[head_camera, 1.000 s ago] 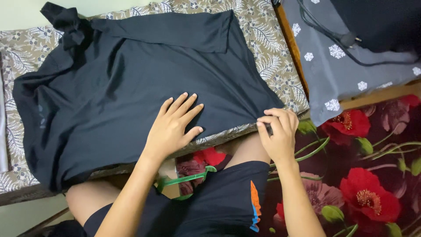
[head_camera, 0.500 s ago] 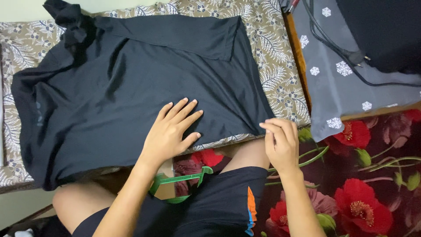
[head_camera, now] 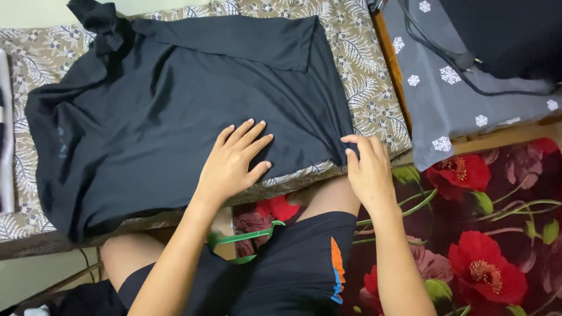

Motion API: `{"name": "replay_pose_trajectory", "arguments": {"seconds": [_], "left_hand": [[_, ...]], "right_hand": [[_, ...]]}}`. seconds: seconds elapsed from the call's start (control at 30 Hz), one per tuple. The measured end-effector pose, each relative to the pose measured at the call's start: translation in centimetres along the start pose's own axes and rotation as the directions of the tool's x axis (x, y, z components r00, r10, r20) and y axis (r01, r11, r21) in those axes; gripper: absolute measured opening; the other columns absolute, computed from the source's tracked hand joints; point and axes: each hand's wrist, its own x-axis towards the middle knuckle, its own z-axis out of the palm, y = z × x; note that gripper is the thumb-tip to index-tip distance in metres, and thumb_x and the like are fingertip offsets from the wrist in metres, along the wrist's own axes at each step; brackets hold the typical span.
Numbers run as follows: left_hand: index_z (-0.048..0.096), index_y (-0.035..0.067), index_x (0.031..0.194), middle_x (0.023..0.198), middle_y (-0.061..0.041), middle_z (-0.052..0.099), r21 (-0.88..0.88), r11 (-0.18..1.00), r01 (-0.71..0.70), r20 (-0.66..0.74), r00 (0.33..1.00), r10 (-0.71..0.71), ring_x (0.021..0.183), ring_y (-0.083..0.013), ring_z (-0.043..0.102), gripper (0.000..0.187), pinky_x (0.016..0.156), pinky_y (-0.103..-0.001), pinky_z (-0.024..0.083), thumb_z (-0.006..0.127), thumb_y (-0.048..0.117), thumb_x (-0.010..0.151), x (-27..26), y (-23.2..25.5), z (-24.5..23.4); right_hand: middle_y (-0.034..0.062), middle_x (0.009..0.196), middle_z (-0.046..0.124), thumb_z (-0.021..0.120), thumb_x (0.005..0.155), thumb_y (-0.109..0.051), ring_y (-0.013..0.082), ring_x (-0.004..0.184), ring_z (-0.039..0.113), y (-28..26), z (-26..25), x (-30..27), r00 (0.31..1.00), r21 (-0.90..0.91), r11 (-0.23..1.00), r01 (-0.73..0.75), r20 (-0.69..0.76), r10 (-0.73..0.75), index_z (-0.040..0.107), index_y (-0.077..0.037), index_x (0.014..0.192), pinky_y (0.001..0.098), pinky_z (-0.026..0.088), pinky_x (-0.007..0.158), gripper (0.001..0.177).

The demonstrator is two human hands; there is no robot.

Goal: The person folds a black long-sleeve shirt on a patterned table. They smooth the fabric, fold the sleeves inward, fold the bottom up, and then fold the shirt in half to create a compact rectangle.

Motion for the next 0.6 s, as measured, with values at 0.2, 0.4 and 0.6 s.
{"name": "replay_pose_trajectory", "arguments": {"seconds": [0.2, 0.4, 0.6], "left_hand": [[0.062, 0.024, 0.14, 0.153, -0.003, 0.054, 0.003, 1.0, -0.011, -0.02, 1.0, 0.011, 0.146, -0.0224, 0.043, 0.051, 0.12, -0.047, 0.026, 0.065, 0.044, 0.093, -0.2, 0.0, -0.1], [0.063, 0.022, 0.14, 0.151, -0.005, 0.056, -0.02, 1.0, -0.019, -0.025, 1.0, 0.019, 0.145, -0.0237, 0.044, 0.048, 0.12, -0.047, 0.026, 0.065, 0.041, 0.096, -0.2, 0.0, -0.4], [0.063, 0.023, 0.14, 0.152, -0.004, 0.055, -0.028, 0.999, -0.025, -0.03, 0.999, 0.024, 0.147, -0.0236, 0.043, 0.049, 0.12, -0.049, 0.026, 0.065, 0.042, 0.095, -0.3, -0.5, 0.3]], "right_hand": [[0.0071, 0.116, 0.053, 0.053, 0.106, -0.003, 0.031, 0.118, 0.058, 0.0, -2.3, -0.2, 0.964, 0.162, 0.973, -0.162, -0.184, 0.192, 0.068, -0.016, 0.117, 0.0477, 0.046, 0.102, 0.022], [0.0108, 0.123, 0.05, 0.067, 0.098, -0.005, 0.0379, 0.123, 0.051, 4.4, 2.5, 0.4, 0.945, -0.104, 0.995, 0.003, -0.324, -0.037, 0.07, -0.012, 0.121, 0.0513, 0.04, 0.106, 0.024], [-0.0015, 0.12, 0.055, 0.069, 0.091, -0.02, 0.0257, 0.118, 0.053, 0.7, 7.0, -1.1, 0.812, -0.346, 0.869, 0.354, -0.348, -0.469, 0.068, -0.032, 0.116, 0.0459, 0.039, 0.098, 0.028]]}}
